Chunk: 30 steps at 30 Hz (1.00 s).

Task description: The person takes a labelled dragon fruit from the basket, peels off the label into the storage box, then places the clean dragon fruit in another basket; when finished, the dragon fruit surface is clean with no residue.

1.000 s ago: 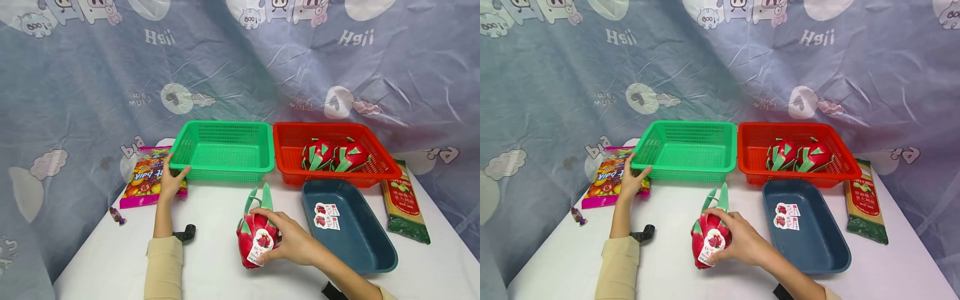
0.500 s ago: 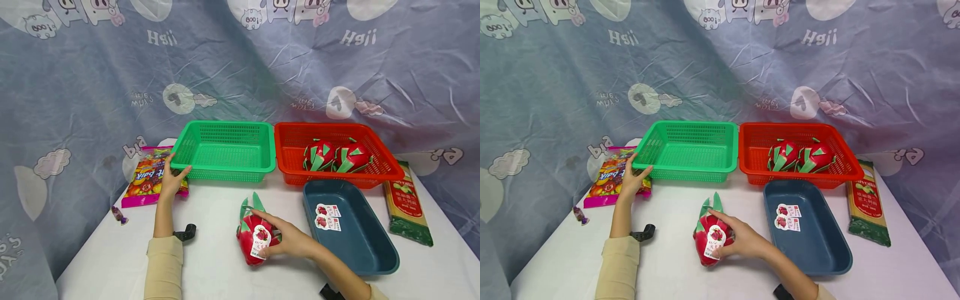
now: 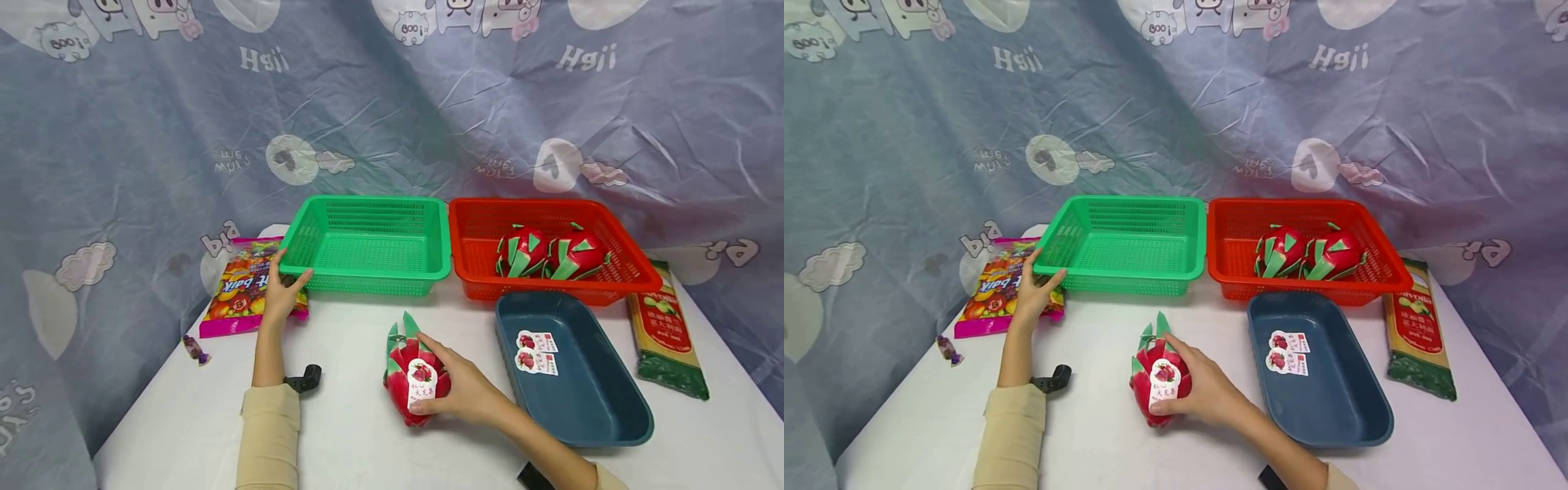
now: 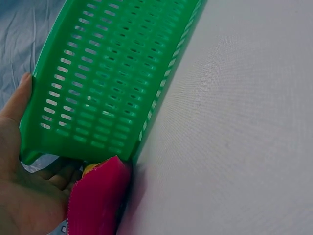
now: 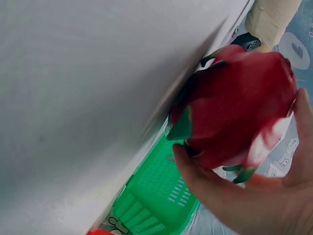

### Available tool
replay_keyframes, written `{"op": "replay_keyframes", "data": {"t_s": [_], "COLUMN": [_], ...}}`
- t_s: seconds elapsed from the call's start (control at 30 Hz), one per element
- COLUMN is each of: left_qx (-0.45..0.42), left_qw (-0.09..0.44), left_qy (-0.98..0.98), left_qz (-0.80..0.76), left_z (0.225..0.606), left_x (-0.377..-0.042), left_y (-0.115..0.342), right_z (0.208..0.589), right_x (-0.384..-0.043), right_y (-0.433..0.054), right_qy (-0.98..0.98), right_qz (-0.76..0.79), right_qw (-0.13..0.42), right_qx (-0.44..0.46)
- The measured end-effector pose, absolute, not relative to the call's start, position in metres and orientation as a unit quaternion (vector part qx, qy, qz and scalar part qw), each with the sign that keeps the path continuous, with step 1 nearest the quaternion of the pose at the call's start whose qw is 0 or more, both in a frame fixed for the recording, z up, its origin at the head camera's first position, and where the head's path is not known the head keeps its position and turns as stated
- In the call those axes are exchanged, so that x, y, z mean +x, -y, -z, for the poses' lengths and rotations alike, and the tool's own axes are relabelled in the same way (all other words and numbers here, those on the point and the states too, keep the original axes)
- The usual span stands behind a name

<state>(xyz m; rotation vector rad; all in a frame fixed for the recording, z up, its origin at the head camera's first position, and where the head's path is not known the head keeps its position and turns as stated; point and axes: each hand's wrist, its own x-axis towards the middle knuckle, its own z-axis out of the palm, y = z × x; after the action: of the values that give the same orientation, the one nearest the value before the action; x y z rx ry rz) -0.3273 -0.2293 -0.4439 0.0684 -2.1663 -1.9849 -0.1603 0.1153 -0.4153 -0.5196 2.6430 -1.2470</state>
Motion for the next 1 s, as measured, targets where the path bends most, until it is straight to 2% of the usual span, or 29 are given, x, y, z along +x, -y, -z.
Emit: {"op": "replay_keyframes", "data": {"t_s": [0.17,0.4,0.57,0.73,0.8,0.87,0.93,1.0], "left_qx": [0.022,0.029,0.050,0.083,0.045,-0.032,-0.136,-0.231], "left_qw": [0.095,0.096,0.092,0.160,0.185,0.175,0.143,0.088], "left_qy": [0.732,0.728,0.727,0.754,0.759,0.757,0.755,0.757], "left_qz": [0.674,0.679,0.679,0.632,0.622,0.628,0.626,0.605], "left_z": [0.444,0.442,0.434,0.410,0.397,0.379,0.363,0.357], "left_x": [-0.330,-0.328,-0.320,-0.307,-0.301,-0.292,-0.282,-0.276], "left_y": [0.228,0.228,0.233,0.237,0.235,0.227,0.215,0.198], "right_z": [0.412,0.413,0.415,0.414,0.414,0.413,0.414,0.414], "right_x": [-0.162,-0.168,-0.173,-0.174,-0.175,-0.176,-0.177,-0.177], "right_y": [-0.124,-0.143,-0.145,-0.147,-0.148,-0.148,-0.148,-0.148], "right_qy": [-0.902,-0.856,-0.826,-0.825,-0.816,-0.804,-0.791,-0.787], "right_qz": [0.407,0.474,0.512,0.505,0.511,0.524,0.537,0.542], "right_qw": [0.061,0.057,0.077,0.102,0.122,0.141,0.152,0.152], "right_qx": [-0.129,-0.199,-0.222,-0.233,-0.241,-0.245,-0.251,-0.254]}}
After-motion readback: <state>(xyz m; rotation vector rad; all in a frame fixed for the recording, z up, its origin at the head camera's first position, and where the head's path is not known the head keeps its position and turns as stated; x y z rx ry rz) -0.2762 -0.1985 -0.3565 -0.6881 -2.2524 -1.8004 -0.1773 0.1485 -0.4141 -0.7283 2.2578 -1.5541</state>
